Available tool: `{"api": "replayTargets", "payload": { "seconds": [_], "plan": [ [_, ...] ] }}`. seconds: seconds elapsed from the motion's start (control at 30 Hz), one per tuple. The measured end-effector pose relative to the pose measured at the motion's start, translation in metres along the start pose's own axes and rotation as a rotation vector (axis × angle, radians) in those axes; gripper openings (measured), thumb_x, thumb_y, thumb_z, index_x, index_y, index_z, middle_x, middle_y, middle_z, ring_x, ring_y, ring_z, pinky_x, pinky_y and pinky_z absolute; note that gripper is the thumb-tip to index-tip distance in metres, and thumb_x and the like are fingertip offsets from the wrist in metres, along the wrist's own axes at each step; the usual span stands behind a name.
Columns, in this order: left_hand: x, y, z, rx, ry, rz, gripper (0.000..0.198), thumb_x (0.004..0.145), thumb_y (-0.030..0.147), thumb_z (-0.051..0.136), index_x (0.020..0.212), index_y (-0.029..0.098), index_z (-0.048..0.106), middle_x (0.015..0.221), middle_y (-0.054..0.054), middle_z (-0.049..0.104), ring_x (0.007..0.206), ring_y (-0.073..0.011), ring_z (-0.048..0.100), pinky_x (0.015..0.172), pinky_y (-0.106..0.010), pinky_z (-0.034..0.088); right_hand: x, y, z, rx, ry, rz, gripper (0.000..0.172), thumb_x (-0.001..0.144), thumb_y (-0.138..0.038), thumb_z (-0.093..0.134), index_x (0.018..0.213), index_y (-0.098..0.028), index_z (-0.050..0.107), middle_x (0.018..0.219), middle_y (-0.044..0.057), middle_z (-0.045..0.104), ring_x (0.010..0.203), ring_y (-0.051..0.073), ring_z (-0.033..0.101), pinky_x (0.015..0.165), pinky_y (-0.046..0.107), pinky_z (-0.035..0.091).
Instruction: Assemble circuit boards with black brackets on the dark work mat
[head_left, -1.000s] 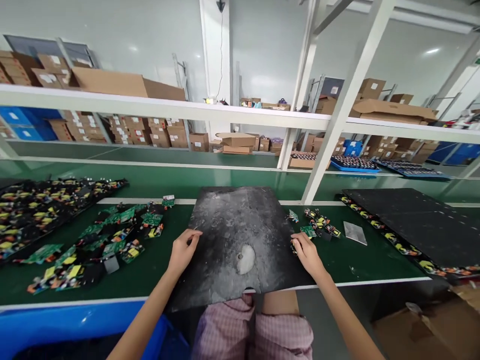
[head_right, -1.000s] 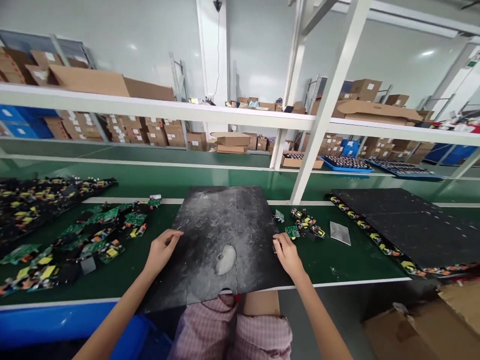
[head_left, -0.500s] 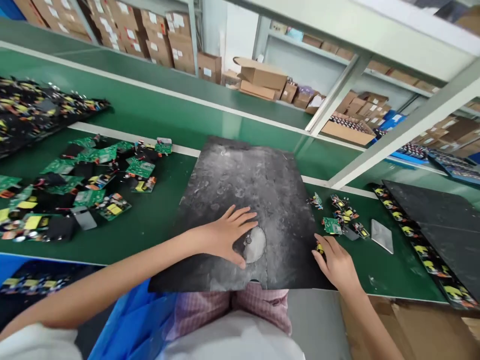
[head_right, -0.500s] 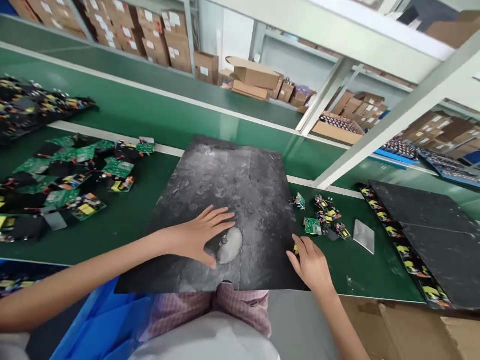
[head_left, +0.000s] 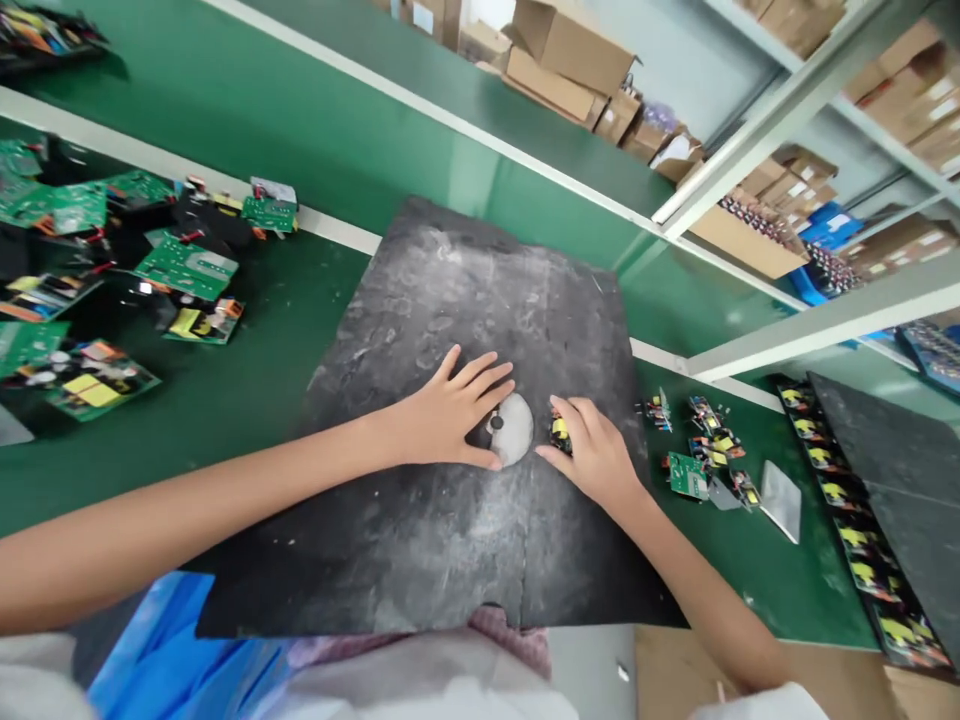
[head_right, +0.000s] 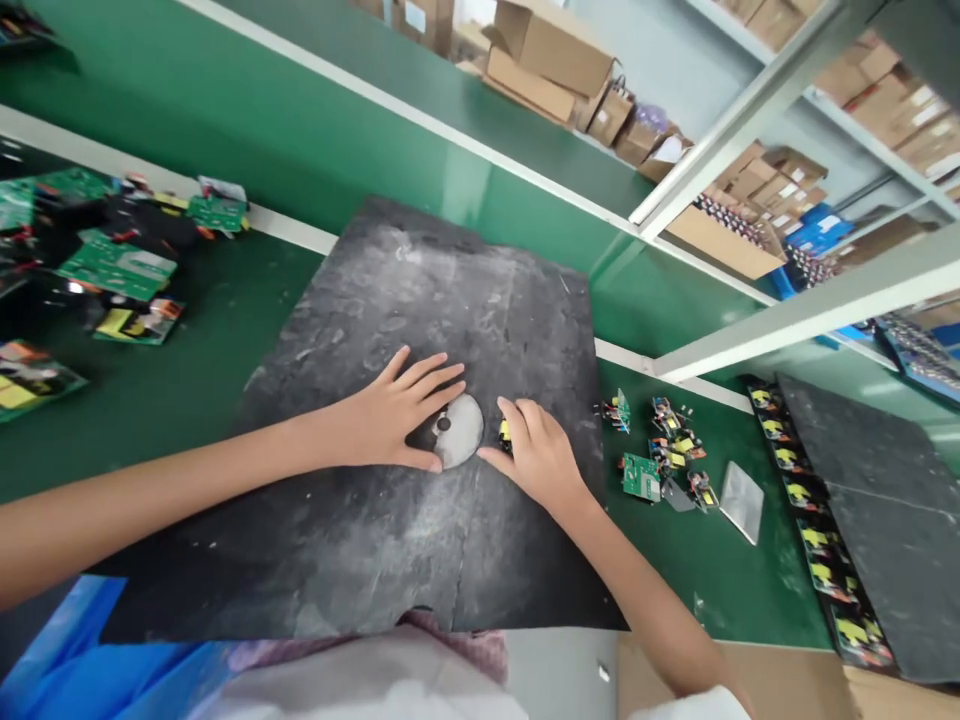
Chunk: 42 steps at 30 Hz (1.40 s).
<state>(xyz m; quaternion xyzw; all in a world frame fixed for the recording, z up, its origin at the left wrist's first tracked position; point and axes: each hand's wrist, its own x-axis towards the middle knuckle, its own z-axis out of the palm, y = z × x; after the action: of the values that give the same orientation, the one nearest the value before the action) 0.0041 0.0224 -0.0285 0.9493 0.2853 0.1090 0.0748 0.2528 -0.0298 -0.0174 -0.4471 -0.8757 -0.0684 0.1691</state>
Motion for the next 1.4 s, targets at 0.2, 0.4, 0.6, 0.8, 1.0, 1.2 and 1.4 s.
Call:
{"api": "replayTargets", "payload": {
  "seconds": [0.2,0.4,0.6,0.8,1.0,1.2,1.4],
  "plan": [
    [-0.004,0.005,0.004,-0.074,0.020,-0.036,0.100,0.075,0.075,0.051,0.145,0.007,0.029,0.152,-0.015,0.021,0.141,-0.0353,0.011,0.111,-0.058,-0.005,-0.009,0.006,-0.011,-0.023,-0.069,-0.010,0.050,0.096,-0.050,0.036,0.126,-0.010,0.041,0.103,0.016,0.052,0.088,0.026,0.059,0.068,0.037,0.056],
    [-0.004,0.008,-0.002,-0.117,-0.010,-0.012,0.099,0.073,0.074,0.054,0.144,0.009,0.031,0.152,-0.014,0.021,0.142,-0.0330,0.011,0.110,-0.058,-0.011,-0.007,0.011,-0.012,0.067,-0.066,0.001,0.044,0.095,-0.051,0.043,0.121,-0.016,0.043,0.100,0.012,0.053,0.087,0.024,0.058,0.068,0.035,0.054],
    [-0.007,0.010,0.003,-0.145,0.024,-0.005,0.102,0.072,0.078,0.049,0.143,0.007,0.031,0.151,-0.015,0.024,0.142,-0.0317,0.012,0.110,-0.054,-0.017,0.006,-0.017,-0.021,0.257,0.004,0.085,0.043,0.093,-0.057,0.043,0.114,-0.019,0.040,0.098,0.008,0.052,0.087,0.021,0.057,0.071,0.032,0.051],
    [-0.009,0.013,0.003,-0.122,0.040,-0.026,0.098,0.074,0.073,0.053,0.143,0.007,0.032,0.150,-0.015,0.024,0.142,-0.0334,0.013,0.110,-0.059,-0.010,0.018,-0.042,-0.015,0.195,-0.059,-0.102,0.045,0.094,-0.056,0.038,0.114,-0.016,0.039,0.095,0.010,0.052,0.082,0.022,0.055,0.067,0.033,0.047],
    [-0.008,0.014,0.004,-0.118,0.030,-0.033,0.098,0.072,0.073,0.057,0.143,0.010,0.034,0.150,-0.013,0.024,0.141,-0.0365,0.014,0.110,-0.063,-0.004,0.018,-0.041,-0.005,0.090,-0.131,-0.117,0.041,0.098,-0.050,0.027,0.108,-0.013,0.043,0.089,0.010,0.050,0.076,0.022,0.048,0.063,0.032,0.041],
    [-0.008,0.014,0.004,-0.117,-0.002,-0.042,0.101,0.071,0.076,0.054,0.144,0.010,0.031,0.151,-0.011,0.022,0.142,-0.0343,0.010,0.111,-0.063,-0.002,0.030,-0.030,-0.003,0.072,-0.129,-0.081,0.045,0.099,-0.051,0.019,0.101,-0.015,0.046,0.085,0.009,0.050,0.078,0.024,0.045,0.069,0.037,0.040],
    [-0.008,0.015,0.004,-0.114,-0.026,-0.033,0.101,0.072,0.076,0.054,0.145,0.010,0.030,0.152,-0.009,0.019,0.142,-0.0341,0.009,0.110,-0.063,-0.004,0.027,-0.035,-0.004,0.163,-0.158,-0.175,0.044,0.099,-0.050,0.020,0.105,-0.014,0.045,0.087,0.009,0.049,0.078,0.023,0.045,0.067,0.036,0.040]
  ]
}}
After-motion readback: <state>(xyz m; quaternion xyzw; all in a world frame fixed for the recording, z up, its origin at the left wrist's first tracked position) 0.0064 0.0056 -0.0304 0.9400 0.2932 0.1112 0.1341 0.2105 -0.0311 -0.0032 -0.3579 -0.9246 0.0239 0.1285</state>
